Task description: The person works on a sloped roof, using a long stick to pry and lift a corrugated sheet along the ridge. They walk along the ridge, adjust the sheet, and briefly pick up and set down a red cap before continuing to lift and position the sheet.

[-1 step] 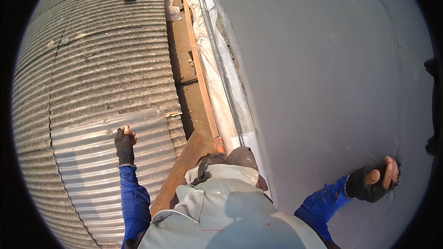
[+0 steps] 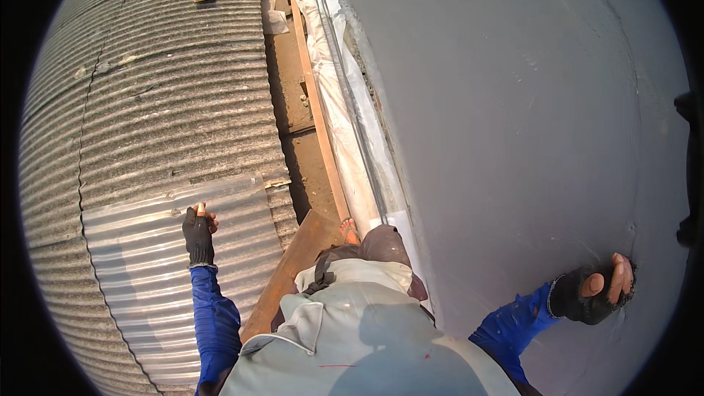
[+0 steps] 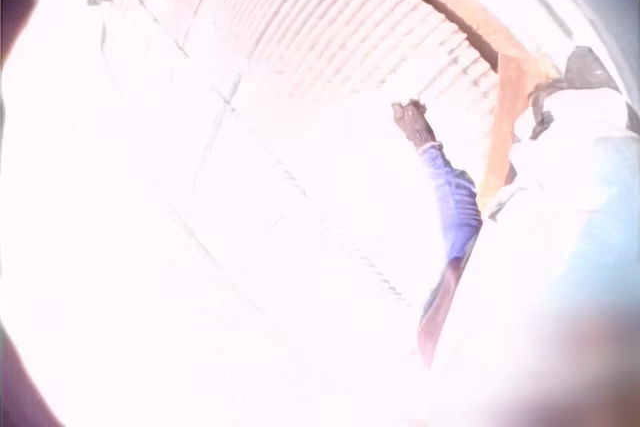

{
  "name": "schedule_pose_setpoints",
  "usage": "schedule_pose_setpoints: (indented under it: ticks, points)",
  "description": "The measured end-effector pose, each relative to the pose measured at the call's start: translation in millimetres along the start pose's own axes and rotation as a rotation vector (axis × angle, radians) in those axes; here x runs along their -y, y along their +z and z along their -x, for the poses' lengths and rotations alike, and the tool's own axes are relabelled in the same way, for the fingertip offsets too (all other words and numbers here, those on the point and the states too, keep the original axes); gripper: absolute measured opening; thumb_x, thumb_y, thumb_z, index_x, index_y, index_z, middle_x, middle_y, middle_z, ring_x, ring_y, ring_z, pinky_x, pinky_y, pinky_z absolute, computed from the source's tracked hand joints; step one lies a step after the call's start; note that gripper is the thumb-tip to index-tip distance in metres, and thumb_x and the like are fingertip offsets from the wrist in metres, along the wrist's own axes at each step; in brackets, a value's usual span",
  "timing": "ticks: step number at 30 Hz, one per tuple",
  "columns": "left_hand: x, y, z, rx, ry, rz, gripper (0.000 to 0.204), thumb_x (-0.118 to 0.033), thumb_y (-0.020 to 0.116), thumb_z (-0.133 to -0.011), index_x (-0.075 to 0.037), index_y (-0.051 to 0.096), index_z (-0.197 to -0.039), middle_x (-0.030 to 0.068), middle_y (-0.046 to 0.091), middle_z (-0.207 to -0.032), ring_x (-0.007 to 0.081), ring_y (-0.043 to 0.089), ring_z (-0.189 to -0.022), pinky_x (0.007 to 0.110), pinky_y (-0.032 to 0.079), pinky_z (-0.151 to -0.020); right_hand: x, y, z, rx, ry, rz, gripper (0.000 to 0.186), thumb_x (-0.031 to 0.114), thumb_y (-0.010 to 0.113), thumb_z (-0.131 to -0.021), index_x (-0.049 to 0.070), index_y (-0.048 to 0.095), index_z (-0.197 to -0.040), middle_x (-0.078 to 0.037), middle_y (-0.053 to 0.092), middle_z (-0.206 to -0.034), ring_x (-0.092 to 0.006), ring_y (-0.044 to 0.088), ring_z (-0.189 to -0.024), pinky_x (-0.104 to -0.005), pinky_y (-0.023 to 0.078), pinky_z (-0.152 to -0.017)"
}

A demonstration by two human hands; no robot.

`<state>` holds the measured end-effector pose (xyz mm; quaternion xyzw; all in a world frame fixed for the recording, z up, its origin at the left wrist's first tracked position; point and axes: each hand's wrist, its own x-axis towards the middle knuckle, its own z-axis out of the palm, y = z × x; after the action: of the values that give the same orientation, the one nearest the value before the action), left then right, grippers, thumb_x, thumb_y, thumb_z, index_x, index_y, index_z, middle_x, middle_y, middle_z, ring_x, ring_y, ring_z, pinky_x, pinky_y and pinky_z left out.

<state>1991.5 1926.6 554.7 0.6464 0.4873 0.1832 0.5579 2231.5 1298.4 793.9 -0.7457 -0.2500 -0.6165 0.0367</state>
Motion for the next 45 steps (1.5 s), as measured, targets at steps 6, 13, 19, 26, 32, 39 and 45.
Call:
schedule_pose_setpoints:
  ticks: [6,13,19,26,32,39,45]
  points:
    - [-13,1,-55,-0.018,-0.017,-0.003,0.029,-0.031,0.056,-0.101,-0.006,0.06,-0.115,0.0048,0.061,-0.077,0.0104,0.059,-0.062,0.023,0.044,-0.052,14,23,-7,-0.172,0.215,0.083,0.057,0.045,0.044,-0.103,-0.008,0.065,-0.105,-0.016,0.065,-0.09,-0.0279,0.064,-0.086,-0.0396,0.054,-0.084]
    - [-82,78,-174,0.066,0.25,-0.047,0.032,-0.029,0.058,-0.101,-0.002,0.06,-0.118,0.0055,0.064,-0.08,0.0089,0.059,-0.066,0.023,0.046,-0.055,95,210,-33,0.08,0.138,-0.567,0.067,0.064,0.036,-0.099,0.003,0.057,-0.119,-0.012,0.057,-0.094,-0.025,0.054,-0.08,-0.039,0.044,-0.068]
    - [-110,92,-235,0.195,0.116,-0.328,0.038,-0.033,0.056,-0.101,-0.002,0.058,-0.123,0.0048,0.064,-0.083,0.0103,0.06,-0.069,0.025,0.047,-0.06,124,344,-55,0.215,0.38,-0.61,0.051,0.052,0.052,-0.098,0.004,0.062,-0.113,-0.011,0.058,-0.09,-0.0242,0.056,-0.078,-0.0394,0.047,-0.068]
    - [-49,86,-251,0.187,-0.3,-0.435,0.036,-0.037,0.059,-0.098,-0.003,0.061,-0.11,0.005,0.064,-0.078,0.0114,0.061,-0.063,0.026,0.046,-0.053,109,361,-45,0.419,0.091,-0.281,0.038,0.039,0.056,-0.099,0.005,0.063,-0.114,-0.012,0.06,-0.097,-0.0294,0.058,-0.08,-0.0438,0.049,-0.072]
    - [-41,159,-292,0.472,-0.347,-0.519,0.034,-0.033,0.061,-0.096,0.0,0.064,-0.104,0.0055,0.066,-0.077,0.0131,0.061,-0.062,0.029,0.049,-0.058,116,355,-40,0.461,0.203,-0.119,0.037,0.037,0.056,-0.1,0.004,0.065,-0.114,-0.013,0.061,-0.097,-0.0295,0.058,-0.082,-0.0439,0.049,-0.073]
    - [-91,240,-424,0.601,-0.194,-0.488,0.03,-0.026,0.062,-0.096,0.001,0.064,-0.109,0.0063,0.065,-0.077,0.0133,0.062,-0.071,0.031,0.049,-0.067,164,377,-55,0.378,0.58,0.096,0.048,0.045,0.054,-0.099,0.0,0.064,-0.112,-0.015,0.061,-0.098,-0.0269,0.058,-0.087,-0.0394,0.047,-0.077]
    - [-130,317,-527,0.652,0.001,-0.585,0.038,-0.03,0.059,-0.096,0.0,0.062,-0.12,0.0123,0.069,-0.089,0.0191,0.065,-0.082,0.036,0.051,-0.076,231,494,-69,0.912,0.866,-0.381,0.043,0.039,0.067,-0.091,0.001,0.064,-0.112,-0.012,0.062,-0.089,-0.0232,0.06,-0.08,-0.0365,0.049,-0.072]
